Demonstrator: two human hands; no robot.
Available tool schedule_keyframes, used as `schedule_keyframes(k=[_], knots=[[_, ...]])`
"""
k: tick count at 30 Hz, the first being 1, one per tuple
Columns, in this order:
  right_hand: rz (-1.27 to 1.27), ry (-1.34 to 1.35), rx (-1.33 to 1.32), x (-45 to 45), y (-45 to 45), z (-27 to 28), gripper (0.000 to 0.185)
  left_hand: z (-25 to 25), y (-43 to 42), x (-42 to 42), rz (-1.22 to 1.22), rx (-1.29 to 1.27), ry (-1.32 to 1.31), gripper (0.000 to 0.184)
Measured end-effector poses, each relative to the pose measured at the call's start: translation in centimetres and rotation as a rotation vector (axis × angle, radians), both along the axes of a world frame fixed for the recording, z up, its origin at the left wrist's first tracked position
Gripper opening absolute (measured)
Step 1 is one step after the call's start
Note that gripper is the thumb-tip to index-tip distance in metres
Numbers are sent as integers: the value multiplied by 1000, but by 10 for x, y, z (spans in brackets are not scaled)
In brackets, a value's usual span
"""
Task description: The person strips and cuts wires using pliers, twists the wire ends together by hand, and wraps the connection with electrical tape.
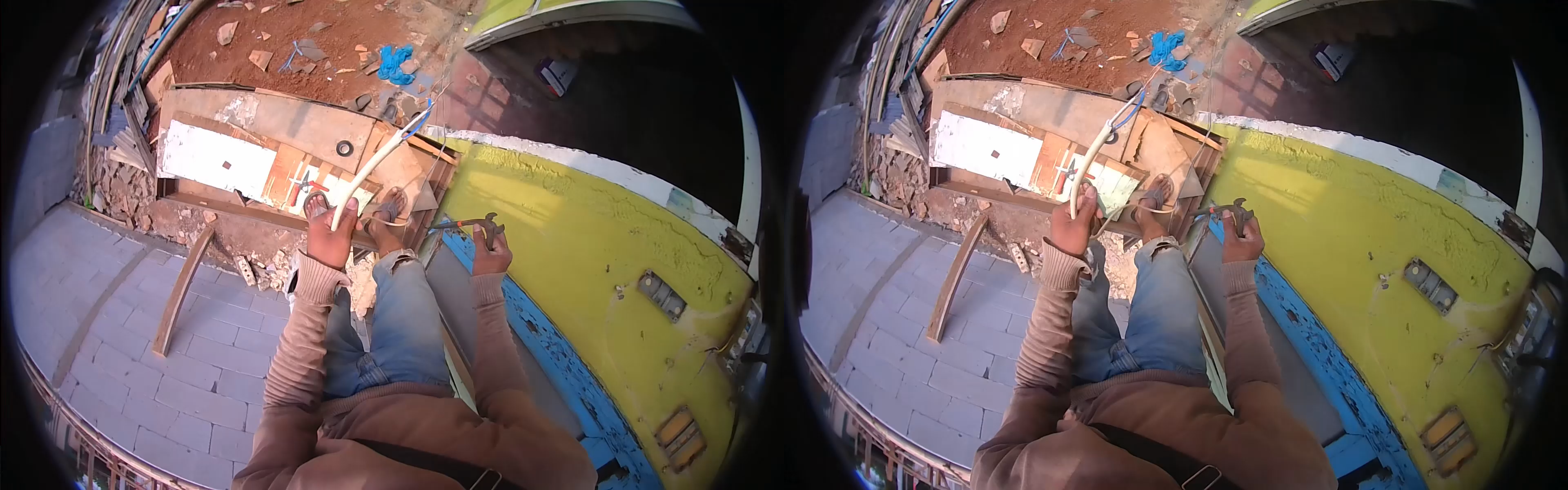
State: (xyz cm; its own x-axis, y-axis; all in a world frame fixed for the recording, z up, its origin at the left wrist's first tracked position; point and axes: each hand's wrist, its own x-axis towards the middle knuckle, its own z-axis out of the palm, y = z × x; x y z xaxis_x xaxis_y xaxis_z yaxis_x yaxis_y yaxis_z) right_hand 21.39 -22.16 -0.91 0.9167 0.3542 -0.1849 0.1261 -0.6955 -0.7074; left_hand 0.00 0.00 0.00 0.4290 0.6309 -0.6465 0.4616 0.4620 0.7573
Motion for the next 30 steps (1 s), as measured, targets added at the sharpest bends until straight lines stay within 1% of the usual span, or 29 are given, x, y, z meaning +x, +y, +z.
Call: schedule_keyframes(k=[1,3,4,5,6,7,9,10,11,13,15,17,18,19,20,21,22,23,24,25,26,27,29,30], knots=[[77,-12,-32,-11,-1,13,29,5,-8,8,-73,41,20,45],[145,-132,-13,12,10,46,28,20,-15,38,-117,64,-103,50],[120,83,71,9,15,60,25,30,-18,54,-139,73,-167,53],[93,310,146,1,17,80,22,47,-20,49,-245,36,-110,50],[82,455,202,-6,19,118,18,44,-41,39,-239,0,-153,56],[70,429,212,-3,23,141,18,52,-41,37,-256,9,-177,56],[211,709,324,1,16,174,18,71,-45,32,-235,-201,-272,61],[281,841,355,2,8,186,18,74,-48,35,-251,-88,-334,65],[349,971,374,4,0,198,20,63,-53,36,-238,-82,-443,56],[472,1184,369,-14,-29,207,21,90,-45,41,-214,-226,-592,39],[547,1196,394,-22,-45,195,22,109,-43,56,-145,-277,-648,26],[238,1682,605,-40,-69,190,24,132,-37,78,-297,-108,-659,22],[227,1666,620,-49,-70,196,24,135,-40,81,-397,-37,-650,21],[149,1666,587,-52,-64,203,25,140,-39,86,-491,49,-632,20],[74,1647,564,-53,-57,206,26,143,-37,95,-516,66,-649,20],[65,1621,592,-59,-56,201,26,146,-42,100,-517,12,-675,17],[66,1472,523,-67,-58,196,27,153,-48,101,-516,-58,-689,15],[72,1320,453,-74,-61,189,28,158,-51,105,-544,-62,-697,15],[57,1311,474,-81,-57,194,28,167,-50,107,-545,-185,-722,13],[-96,1337,535,-89,-50,202,23,177,-49,108,-544,-308,-735,12],[-246,1352,599,-96,-46,206,18,186,-47,111,-596,-246,-701,13],[-257,1343,624,-100,-51,199,18,195,-48,113,-623,-245,-701,13],[-482,1296,664,-113,-64,180,11,210,-51,114,-601,107,-859,16],[-495,1293,684,-118,-62,187,11,215,-49,112,-634,154,-809,17]])
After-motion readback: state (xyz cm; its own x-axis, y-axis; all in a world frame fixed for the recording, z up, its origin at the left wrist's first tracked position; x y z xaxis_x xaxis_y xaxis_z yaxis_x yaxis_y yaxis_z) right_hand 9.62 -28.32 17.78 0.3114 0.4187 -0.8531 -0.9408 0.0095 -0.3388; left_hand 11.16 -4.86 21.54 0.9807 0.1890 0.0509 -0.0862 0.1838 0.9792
